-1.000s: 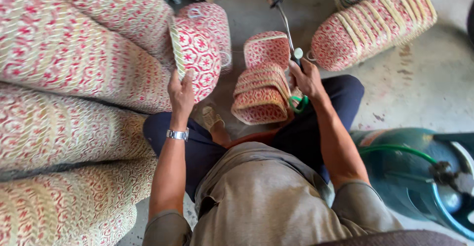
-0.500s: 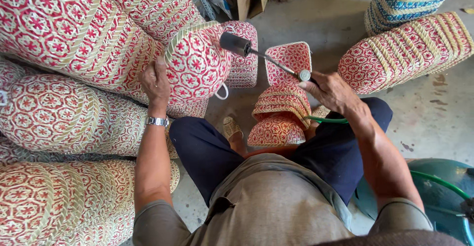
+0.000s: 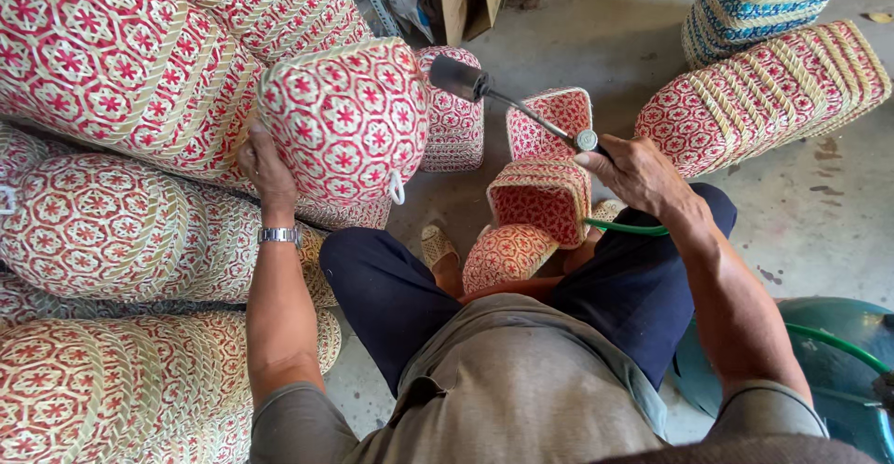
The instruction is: The person uses a handheld blowtorch to apply heat to the edges of small woven baskets. They rotate each basket to treat all sides and then place it on the floor. The person repeats this process for multiple baskets.
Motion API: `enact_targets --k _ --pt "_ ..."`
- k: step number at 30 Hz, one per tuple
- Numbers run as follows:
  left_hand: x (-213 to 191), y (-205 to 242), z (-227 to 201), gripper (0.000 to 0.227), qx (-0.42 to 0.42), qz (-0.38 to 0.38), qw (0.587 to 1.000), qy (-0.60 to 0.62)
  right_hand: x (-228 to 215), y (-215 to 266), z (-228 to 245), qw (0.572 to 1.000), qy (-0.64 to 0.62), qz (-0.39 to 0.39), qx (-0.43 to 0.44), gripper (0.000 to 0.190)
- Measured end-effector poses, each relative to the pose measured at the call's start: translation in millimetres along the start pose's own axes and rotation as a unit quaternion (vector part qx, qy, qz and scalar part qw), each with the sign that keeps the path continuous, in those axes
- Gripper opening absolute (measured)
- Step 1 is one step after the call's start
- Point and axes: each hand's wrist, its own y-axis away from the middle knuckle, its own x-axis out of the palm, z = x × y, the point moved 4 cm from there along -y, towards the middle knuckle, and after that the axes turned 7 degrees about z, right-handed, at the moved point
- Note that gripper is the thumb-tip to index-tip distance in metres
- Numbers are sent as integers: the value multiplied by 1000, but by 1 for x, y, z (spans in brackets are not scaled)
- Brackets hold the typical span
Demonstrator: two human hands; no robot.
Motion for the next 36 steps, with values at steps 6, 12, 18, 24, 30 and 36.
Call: enact_targets --k 6,12,18,24,30,36 --pt "6 6 3 59 -84 0 967 241 1 0 2 999 -25 20 -11 50" --pt "14 14 -27 75 92 -7 975 -204 3 0 7 997 -20 -2 -70 48" --pt "23 12 9 73 -87 -22 937 339 8 4 2 1000 -1 28 -3 48" --pt "43 9 19 75 -116 -10 842 526 13 6 0 999 -29 37 13 44" --pt "72 11 -7 81 -179 -49 756 627 14 7 5 999 -26 18 -11 45" --pt "102 12 -18 85 -183 -138 777 586 37 9 23 994 0 69 -86 44"
